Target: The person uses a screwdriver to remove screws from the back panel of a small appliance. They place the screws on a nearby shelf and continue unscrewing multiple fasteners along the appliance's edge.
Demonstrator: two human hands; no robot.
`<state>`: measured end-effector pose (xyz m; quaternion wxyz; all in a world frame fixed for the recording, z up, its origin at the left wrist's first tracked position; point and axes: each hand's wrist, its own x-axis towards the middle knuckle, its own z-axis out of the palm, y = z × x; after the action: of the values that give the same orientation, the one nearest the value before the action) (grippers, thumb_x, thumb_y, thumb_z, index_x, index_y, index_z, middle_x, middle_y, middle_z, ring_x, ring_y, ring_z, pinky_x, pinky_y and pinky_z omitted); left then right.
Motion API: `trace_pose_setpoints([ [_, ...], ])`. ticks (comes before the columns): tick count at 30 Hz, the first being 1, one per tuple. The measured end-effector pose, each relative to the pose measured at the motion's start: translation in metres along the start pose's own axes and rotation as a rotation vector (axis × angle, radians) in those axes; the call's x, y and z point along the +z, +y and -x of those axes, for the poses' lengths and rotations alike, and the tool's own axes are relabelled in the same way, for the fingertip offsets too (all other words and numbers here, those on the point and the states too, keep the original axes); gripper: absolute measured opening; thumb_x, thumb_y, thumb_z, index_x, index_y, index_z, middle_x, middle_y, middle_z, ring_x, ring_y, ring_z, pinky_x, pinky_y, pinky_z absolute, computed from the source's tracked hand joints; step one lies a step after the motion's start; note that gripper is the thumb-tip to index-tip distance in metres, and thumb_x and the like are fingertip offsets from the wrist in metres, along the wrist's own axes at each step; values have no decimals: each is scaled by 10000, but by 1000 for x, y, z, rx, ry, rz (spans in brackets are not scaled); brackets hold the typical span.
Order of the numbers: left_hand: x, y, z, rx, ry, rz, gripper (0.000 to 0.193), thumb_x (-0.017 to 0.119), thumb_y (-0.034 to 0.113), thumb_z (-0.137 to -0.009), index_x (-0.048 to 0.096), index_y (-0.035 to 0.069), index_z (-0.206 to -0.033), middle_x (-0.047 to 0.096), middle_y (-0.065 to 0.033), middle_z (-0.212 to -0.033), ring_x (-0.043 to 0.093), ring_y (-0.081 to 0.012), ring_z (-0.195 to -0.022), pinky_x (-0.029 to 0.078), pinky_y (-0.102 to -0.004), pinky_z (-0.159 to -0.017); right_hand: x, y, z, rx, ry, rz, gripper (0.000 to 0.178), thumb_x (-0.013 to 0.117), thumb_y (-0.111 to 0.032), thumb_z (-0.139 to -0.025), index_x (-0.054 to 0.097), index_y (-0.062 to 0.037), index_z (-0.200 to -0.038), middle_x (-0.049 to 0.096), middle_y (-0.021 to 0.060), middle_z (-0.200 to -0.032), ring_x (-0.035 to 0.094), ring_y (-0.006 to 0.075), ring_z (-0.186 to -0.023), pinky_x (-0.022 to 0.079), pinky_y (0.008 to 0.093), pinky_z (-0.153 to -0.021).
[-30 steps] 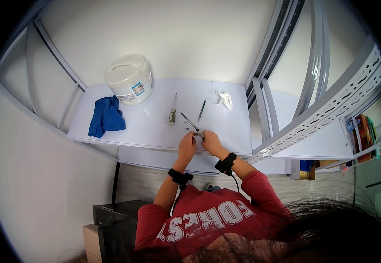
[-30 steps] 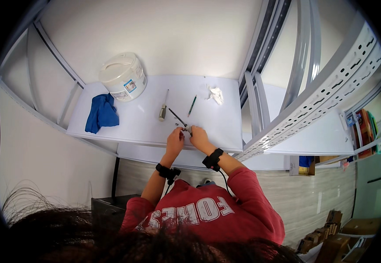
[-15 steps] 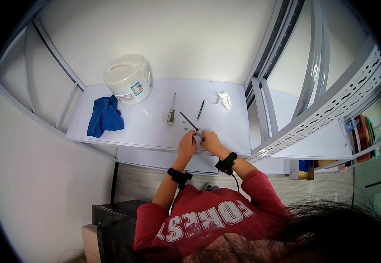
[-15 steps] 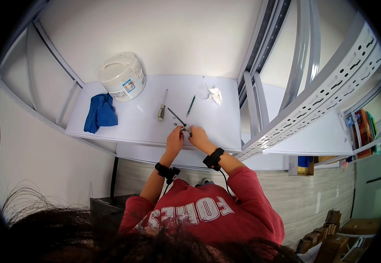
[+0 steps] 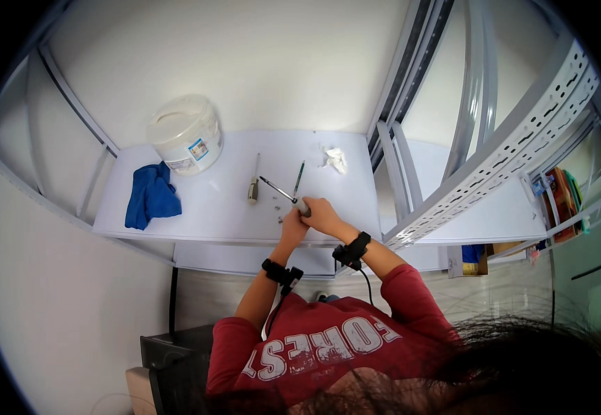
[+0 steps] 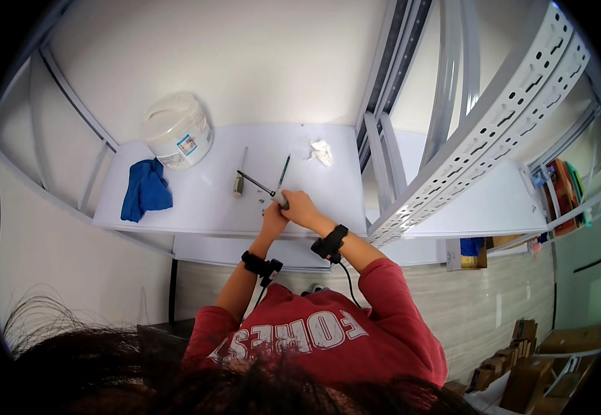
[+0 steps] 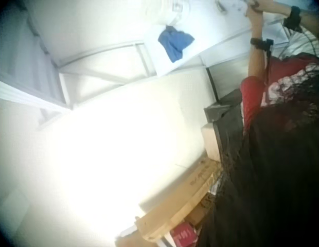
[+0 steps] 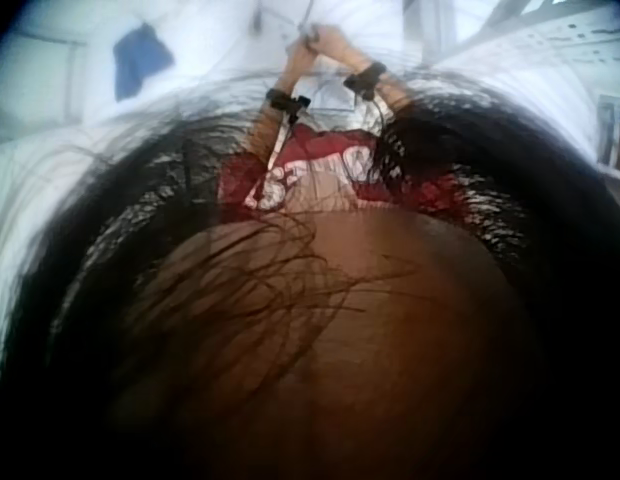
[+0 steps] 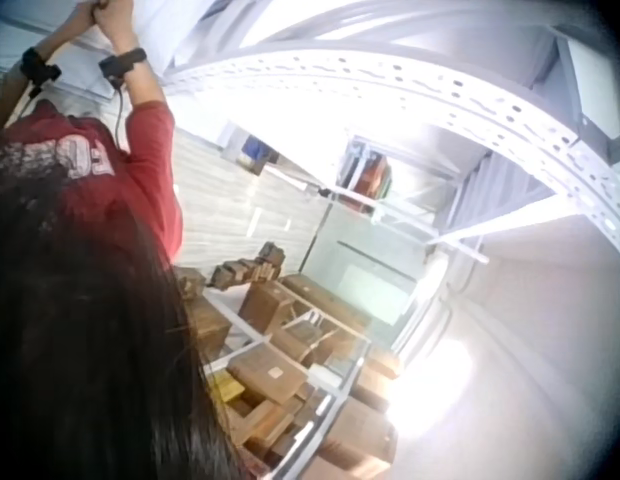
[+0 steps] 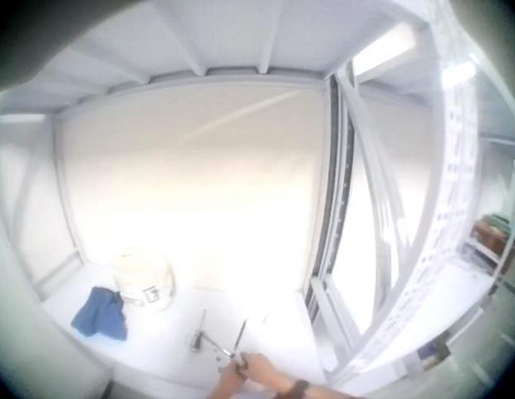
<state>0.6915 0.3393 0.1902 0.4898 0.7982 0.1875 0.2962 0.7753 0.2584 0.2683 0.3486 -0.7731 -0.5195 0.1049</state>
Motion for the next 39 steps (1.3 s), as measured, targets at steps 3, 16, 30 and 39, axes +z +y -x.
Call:
trace_pose_setpoints([
  [3, 1, -9, -2, -49, 5, 16, 197, 635, 147, -750, 531, 14, -851, 627, -125, -772, 608, -296, -724, 465, -366, -623, -5, -2, 0, 4, -1, 39, 201, 635, -128, -669, 532, -2, -787, 603, 183, -725, 578, 379, -680, 466, 406, -606],
  [16, -27, -43, -4, -191, 26, 7, 87, 467, 43, -845, 523, 32, -912, 592, -76, -689, 551, -158, -597, 450, -285, -573, 0, 52, 5, 213, -32, 201, 194, 640, -88, -650, 529, -13, -791, 616, 155, -742, 592, 357, -740, 471, 422, -666],
  [30, -55, -15, 4, -140, 90, -15, 83, 576, 65, -787, 579, 35, -864, 572, -36, -648, 526, -103, -566, 427, -230, -558, 12, 20, 2, 73, -54, 80, 215, 647, -123, -656, 529, 4, -783, 603, 174, -731, 587, 356, -710, 467, 406, -638],
  [39, -59, -3, 3, -132, 215, -20, 119, 583, 37, -773, 545, 21, -885, 592, -90, -687, 588, -180, -615, 460, -289, -591, 5, -7, 15, 44, -91, 36, 215, 636, -133, -659, 515, 2, -774, 582, 190, -683, 567, 384, -695, 450, 446, -630],
])
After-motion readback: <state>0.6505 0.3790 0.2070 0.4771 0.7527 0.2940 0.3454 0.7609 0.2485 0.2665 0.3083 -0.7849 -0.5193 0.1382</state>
